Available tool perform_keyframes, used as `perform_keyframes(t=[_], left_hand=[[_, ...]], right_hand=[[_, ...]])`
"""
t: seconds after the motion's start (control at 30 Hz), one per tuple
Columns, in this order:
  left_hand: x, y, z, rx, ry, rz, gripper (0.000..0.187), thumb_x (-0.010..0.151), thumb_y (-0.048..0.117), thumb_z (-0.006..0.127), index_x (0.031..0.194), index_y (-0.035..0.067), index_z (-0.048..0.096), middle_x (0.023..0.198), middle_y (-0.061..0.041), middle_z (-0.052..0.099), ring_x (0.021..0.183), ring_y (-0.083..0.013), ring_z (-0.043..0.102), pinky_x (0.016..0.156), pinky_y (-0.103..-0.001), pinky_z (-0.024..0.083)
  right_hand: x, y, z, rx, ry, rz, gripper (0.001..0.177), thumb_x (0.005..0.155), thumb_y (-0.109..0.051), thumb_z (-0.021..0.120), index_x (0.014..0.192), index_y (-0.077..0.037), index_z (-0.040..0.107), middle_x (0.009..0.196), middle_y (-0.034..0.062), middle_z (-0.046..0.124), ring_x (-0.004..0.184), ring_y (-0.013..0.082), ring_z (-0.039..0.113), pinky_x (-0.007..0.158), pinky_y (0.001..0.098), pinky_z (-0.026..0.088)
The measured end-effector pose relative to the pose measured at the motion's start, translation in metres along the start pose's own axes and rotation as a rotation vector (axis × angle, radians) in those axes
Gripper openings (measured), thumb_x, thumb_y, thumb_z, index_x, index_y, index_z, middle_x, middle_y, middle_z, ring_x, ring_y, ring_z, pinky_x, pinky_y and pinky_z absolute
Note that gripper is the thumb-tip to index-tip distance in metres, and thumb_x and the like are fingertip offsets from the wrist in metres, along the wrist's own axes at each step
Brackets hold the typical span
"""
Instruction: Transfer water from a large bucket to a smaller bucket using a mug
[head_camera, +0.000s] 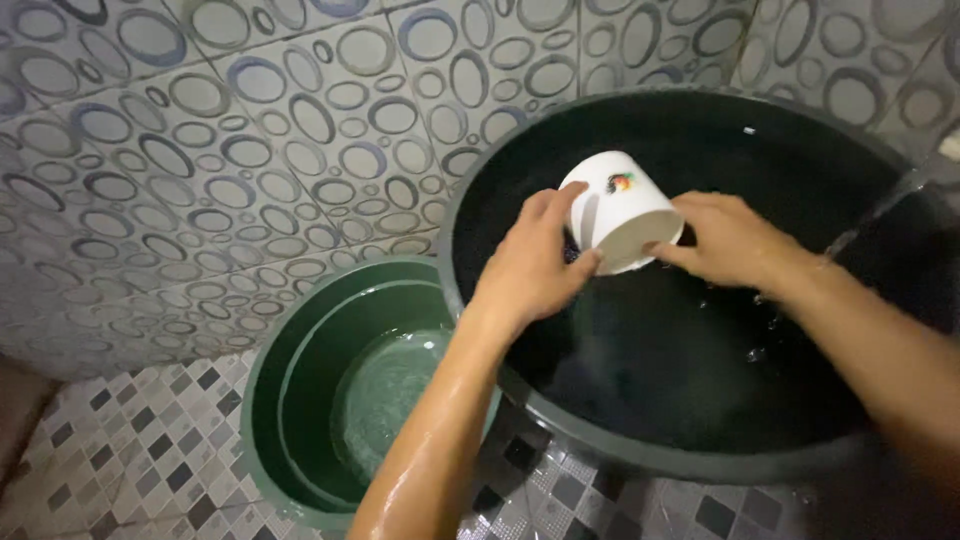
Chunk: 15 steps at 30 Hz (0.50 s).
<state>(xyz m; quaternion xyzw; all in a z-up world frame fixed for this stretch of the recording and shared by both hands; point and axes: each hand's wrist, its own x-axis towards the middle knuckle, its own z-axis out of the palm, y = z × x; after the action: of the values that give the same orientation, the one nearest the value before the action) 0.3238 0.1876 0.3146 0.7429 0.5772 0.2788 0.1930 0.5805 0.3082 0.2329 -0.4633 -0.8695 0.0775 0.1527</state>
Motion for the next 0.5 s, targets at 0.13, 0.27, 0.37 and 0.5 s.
perform_keyframes(t=[0.13,0.27,0.37,0.5], left_hand=[[0.049,-0.009,0.053,0.147,0.021,-0.049,0.076,0.084,0.029,0.069,0.155,0.027,0.040,0.151,-0.017,0.042,0.106,-0.0577,0.067,0.087,-0.065,0.059],[0.080,-0.006,0.073,0.179,-0.060,-0.109,0.071,0.092,0.011,0.055,0.157,0.028,0.032,0.153,-0.021,0.040,0.107,-0.0590,0.067,0.090,-0.065,0.057],[0.087,0.003,0.075,0.191,-0.141,-0.171,0.074,0.095,0.008,0.046,0.160,0.033,0.021,0.147,-0.023,0.047,0.111,-0.0579,0.066,0.095,-0.063,0.055],[0.072,0.029,0.054,0.125,-0.258,-0.266,0.080,0.098,0.012,0.043,0.164,0.038,0.008,0.141,-0.030,0.056,0.120,-0.0582,0.061,0.102,-0.065,0.049]], right_hand=[[-0.008,0.003,-0.006,0.010,0.036,-0.001,0.046,0.084,-0.036,0.077,0.115,-0.002,0.074,0.122,0.0184,0.073,0.118,0.0414,0.067,0.106,0.0506,0.051],[-0.009,0.013,-0.013,0.067,-0.054,0.145,0.048,0.087,-0.042,0.074,0.113,-0.002,0.074,0.115,0.0167,0.075,0.115,0.0383,0.070,0.101,0.0471,0.055],[-0.007,0.022,-0.011,0.069,-0.046,0.170,0.049,0.087,-0.047,0.072,0.108,-0.003,0.075,0.112,0.0158,0.076,0.113,0.0383,0.070,0.099,0.0469,0.056],[-0.007,0.027,-0.011,0.009,-0.035,0.163,0.039,0.087,-0.038,0.071,0.100,-0.001,0.072,0.107,0.0206,0.075,0.109,0.0402,0.071,0.097,0.0487,0.056]])
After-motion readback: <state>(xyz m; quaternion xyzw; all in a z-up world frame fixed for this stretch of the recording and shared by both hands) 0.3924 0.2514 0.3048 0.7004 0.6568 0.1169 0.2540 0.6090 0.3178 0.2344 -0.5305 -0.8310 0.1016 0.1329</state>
